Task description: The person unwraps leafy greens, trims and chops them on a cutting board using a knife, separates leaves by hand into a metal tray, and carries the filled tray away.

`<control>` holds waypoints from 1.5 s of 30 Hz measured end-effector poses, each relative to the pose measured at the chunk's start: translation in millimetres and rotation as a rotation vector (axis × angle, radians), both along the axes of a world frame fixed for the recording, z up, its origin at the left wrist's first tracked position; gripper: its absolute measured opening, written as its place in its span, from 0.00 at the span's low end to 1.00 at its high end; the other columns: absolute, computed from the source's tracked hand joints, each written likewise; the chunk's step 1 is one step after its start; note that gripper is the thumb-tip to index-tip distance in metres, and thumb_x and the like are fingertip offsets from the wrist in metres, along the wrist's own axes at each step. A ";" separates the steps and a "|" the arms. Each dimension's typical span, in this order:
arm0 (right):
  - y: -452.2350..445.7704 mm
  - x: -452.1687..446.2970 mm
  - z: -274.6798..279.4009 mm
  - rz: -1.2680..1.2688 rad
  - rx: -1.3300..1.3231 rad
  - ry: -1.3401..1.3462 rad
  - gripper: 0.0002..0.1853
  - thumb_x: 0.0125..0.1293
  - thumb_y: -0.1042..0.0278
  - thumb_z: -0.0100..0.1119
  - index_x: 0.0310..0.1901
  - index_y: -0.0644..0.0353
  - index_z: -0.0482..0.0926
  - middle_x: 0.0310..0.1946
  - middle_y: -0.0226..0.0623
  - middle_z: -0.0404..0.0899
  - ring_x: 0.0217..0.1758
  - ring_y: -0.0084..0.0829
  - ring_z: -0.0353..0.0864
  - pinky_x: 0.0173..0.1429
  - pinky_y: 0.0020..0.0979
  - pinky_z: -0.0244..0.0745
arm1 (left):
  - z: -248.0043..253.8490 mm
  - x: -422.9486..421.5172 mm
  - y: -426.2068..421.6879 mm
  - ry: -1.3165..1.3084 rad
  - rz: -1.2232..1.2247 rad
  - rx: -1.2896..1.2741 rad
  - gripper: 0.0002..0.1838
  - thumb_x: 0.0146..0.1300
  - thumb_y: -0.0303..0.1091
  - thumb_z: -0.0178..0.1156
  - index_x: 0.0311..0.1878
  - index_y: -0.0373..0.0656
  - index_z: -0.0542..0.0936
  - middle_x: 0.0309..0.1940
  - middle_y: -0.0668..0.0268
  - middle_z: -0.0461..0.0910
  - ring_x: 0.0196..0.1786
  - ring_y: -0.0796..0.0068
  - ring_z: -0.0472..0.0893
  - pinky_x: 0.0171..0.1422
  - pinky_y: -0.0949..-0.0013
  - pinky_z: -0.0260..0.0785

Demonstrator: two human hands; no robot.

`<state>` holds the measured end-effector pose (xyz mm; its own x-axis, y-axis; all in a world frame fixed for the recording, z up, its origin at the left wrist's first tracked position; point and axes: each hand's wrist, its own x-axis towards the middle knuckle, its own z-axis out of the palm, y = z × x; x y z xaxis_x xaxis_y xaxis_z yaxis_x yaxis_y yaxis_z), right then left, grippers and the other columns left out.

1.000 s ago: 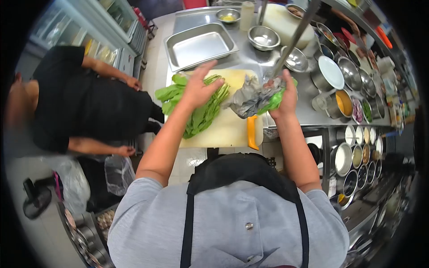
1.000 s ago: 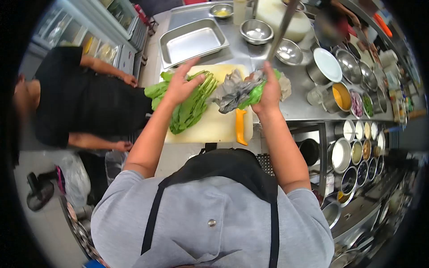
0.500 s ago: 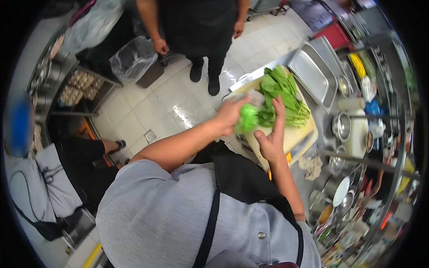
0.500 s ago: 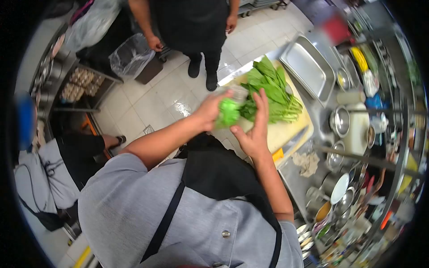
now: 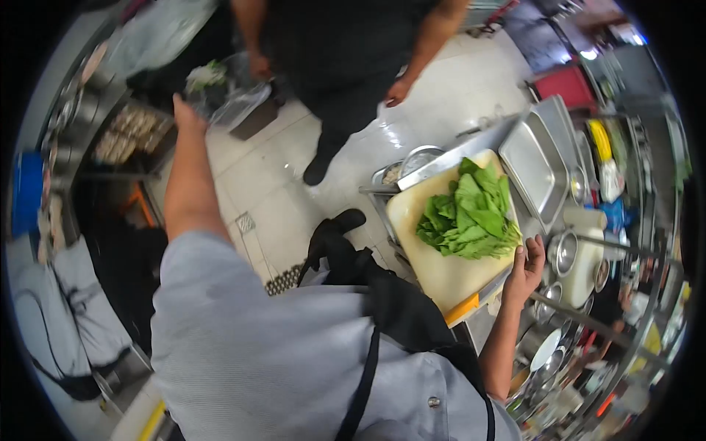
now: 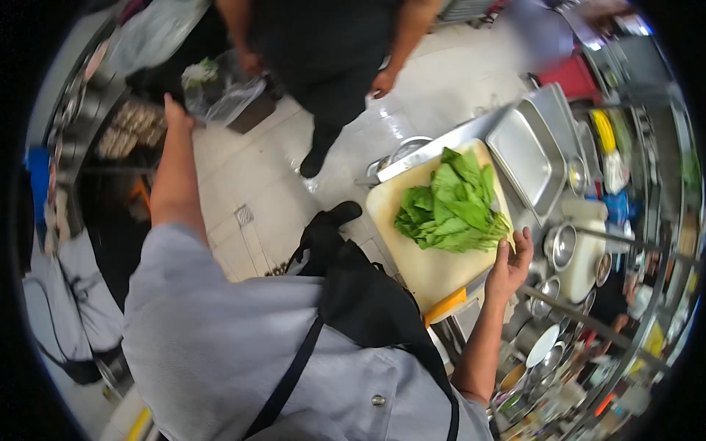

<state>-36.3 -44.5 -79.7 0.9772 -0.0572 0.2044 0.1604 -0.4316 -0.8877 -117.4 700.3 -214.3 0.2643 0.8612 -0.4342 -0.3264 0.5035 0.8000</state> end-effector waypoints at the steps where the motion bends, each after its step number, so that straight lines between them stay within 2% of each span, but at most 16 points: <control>1: -10.1 -4.5 1.8 -0.036 -0.127 -0.013 0.18 0.67 0.75 0.61 0.58 0.65 0.75 0.68 0.44 0.67 0.64 0.33 0.73 0.62 0.31 0.74 | -46.8 -14.4 20.4 0.092 -0.186 -0.024 0.35 0.70 0.59 0.53 0.69 0.40 0.69 0.63 0.55 0.75 0.64 0.54 0.74 0.68 0.57 0.65; 3: -36.5 -27.5 -3.3 -0.212 -0.286 0.009 0.18 0.65 0.72 0.64 0.55 0.63 0.76 0.57 0.41 0.75 0.54 0.32 0.78 0.56 0.32 0.77 | -178.6 -47.3 51.7 0.554 -0.718 0.294 0.26 0.73 0.57 0.45 0.47 0.41 0.79 0.35 0.58 0.83 0.33 0.61 0.82 0.35 0.59 0.75; 4: -50.8 -40.7 -12.1 -0.284 -0.299 0.177 0.19 0.63 0.70 0.67 0.54 0.62 0.77 0.49 0.40 0.77 0.48 0.32 0.79 0.52 0.33 0.78 | -164.8 -42.7 -37.1 0.578 -0.825 0.298 0.23 0.72 0.53 0.45 0.33 0.44 0.78 0.24 0.60 0.79 0.23 0.67 0.78 0.24 0.61 0.69; 5: -55.9 -57.6 -11.2 -0.265 -0.431 0.202 0.20 0.62 0.66 0.67 0.54 0.63 0.77 0.46 0.43 0.76 0.46 0.35 0.80 0.51 0.35 0.78 | -143.0 -48.7 -95.2 0.654 -1.192 0.049 0.19 0.73 0.49 0.48 0.32 0.45 0.77 0.19 0.66 0.75 0.20 0.71 0.75 0.26 0.65 0.73; 7: -50.8 -97.9 -12.9 -0.313 -0.561 0.453 0.28 0.59 0.58 0.68 0.57 0.63 0.75 0.49 0.51 0.75 0.49 0.47 0.79 0.56 0.41 0.75 | -78.3 -47.2 -203.3 0.655 -1.408 -0.342 0.12 0.67 0.40 0.55 0.30 0.44 0.77 0.19 0.67 0.75 0.21 0.75 0.77 0.25 0.68 0.74; 10: -39.2 -150.9 -28.4 -0.349 -0.694 0.578 0.36 0.59 0.55 0.69 0.65 0.63 0.68 0.50 0.54 0.74 0.52 0.51 0.78 0.56 0.42 0.76 | 64.4 -19.3 -328.5 0.521 -2.120 -0.002 0.09 0.64 0.32 0.62 0.41 0.37 0.84 0.20 0.69 0.74 0.22 0.78 0.76 0.30 0.73 0.74; 13: -27.3 -172.3 -40.8 -0.383 -0.623 0.583 0.41 0.58 0.55 0.68 0.69 0.64 0.61 0.54 0.58 0.71 0.56 0.56 0.76 0.57 0.45 0.75 | 138.1 13.1 -416.2 0.064 -2.437 0.335 0.11 0.66 0.32 0.63 0.48 0.36 0.83 0.21 0.71 0.76 0.24 0.82 0.76 0.31 0.76 0.69; 16: -32.2 -175.6 -49.0 -0.431 -0.515 0.518 0.38 0.59 0.58 0.65 0.67 0.66 0.61 0.51 0.60 0.71 0.54 0.57 0.76 0.57 0.47 0.75 | 180.7 38.6 -522.0 -0.057 -2.251 0.773 0.24 0.60 0.34 0.67 0.60 0.36 0.78 0.26 0.68 0.79 0.29 0.79 0.78 0.36 0.73 0.70; 18: -41.2 -173.8 -61.6 -0.485 -0.476 0.483 0.31 0.60 0.64 0.60 0.63 0.69 0.63 0.50 0.61 0.72 0.51 0.59 0.78 0.54 0.49 0.77 | 171.6 78.1 -583.8 -0.336 -1.798 1.654 0.32 0.56 0.41 0.72 0.61 0.35 0.76 0.34 0.60 0.83 0.38 0.68 0.81 0.46 0.64 0.74; 20: -49.5 -175.6 -72.8 -0.504 -0.457 0.534 0.23 0.61 0.70 0.54 0.57 0.71 0.66 0.48 0.60 0.74 0.46 0.62 0.80 0.52 0.51 0.78 | 157.4 118.3 -627.7 -0.238 -1.099 2.477 0.45 0.45 0.55 0.76 0.61 0.33 0.75 0.44 0.53 0.83 0.49 0.56 0.82 0.57 0.55 0.72; 21: -52.9 -178.5 -66.4 -0.550 -0.448 0.539 0.17 0.63 0.70 0.50 0.51 0.70 0.67 0.46 0.62 0.76 0.44 0.62 0.81 0.52 0.52 0.77 | 144.1 127.5 -640.4 -0.261 -1.119 2.499 0.45 0.45 0.55 0.76 0.61 0.33 0.75 0.44 0.53 0.83 0.49 0.56 0.82 0.57 0.55 0.72; 23: -65.4 -186.2 -56.0 -0.582 -0.349 0.575 0.17 0.64 0.68 0.50 0.51 0.70 0.67 0.45 0.62 0.78 0.45 0.61 0.81 0.52 0.51 0.77 | 122.9 139.9 -661.2 0.757 -1.736 2.409 0.52 0.35 0.64 0.75 0.58 0.32 0.75 0.46 0.52 0.83 0.51 0.52 0.82 0.62 0.52 0.69; 26: -72.4 -195.1 -36.1 -0.585 -0.235 0.572 0.17 0.69 0.61 0.50 0.50 0.68 0.67 0.42 0.60 0.81 0.45 0.57 0.82 0.51 0.51 0.76 | 121.0 133.3 -663.4 0.674 -1.874 2.352 0.54 0.29 0.67 0.75 0.56 0.35 0.75 0.46 0.51 0.83 0.52 0.51 0.82 0.66 0.50 0.65; 28: -63.1 -194.5 -9.3 -0.469 -0.190 0.555 0.18 0.71 0.57 0.50 0.49 0.66 0.67 0.37 0.56 0.82 0.43 0.57 0.82 0.49 0.51 0.76 | 119.8 98.6 -669.0 0.634 -1.852 2.564 0.47 0.33 0.61 0.74 0.54 0.35 0.74 0.48 0.51 0.81 0.53 0.54 0.80 0.66 0.53 0.64; 39: -32.0 -178.1 5.6 -0.207 -0.476 0.585 0.10 0.64 0.73 0.49 0.44 0.68 0.68 0.33 0.52 0.83 0.38 0.47 0.86 0.43 0.42 0.81 | 120.1 89.4 -678.5 0.776 -1.854 2.405 0.42 0.35 0.54 0.73 0.52 0.34 0.75 0.50 0.53 0.80 0.55 0.55 0.78 0.64 0.57 0.65; 45: -28.7 -178.5 15.9 -0.210 -0.522 0.578 0.10 0.73 0.65 0.47 0.44 0.65 0.66 0.28 0.50 0.81 0.33 0.52 0.83 0.39 0.48 0.77 | 115.0 95.2 -674.2 0.734 -1.868 2.362 0.41 0.35 0.53 0.73 0.52 0.35 0.75 0.48 0.55 0.80 0.54 0.56 0.78 0.64 0.57 0.65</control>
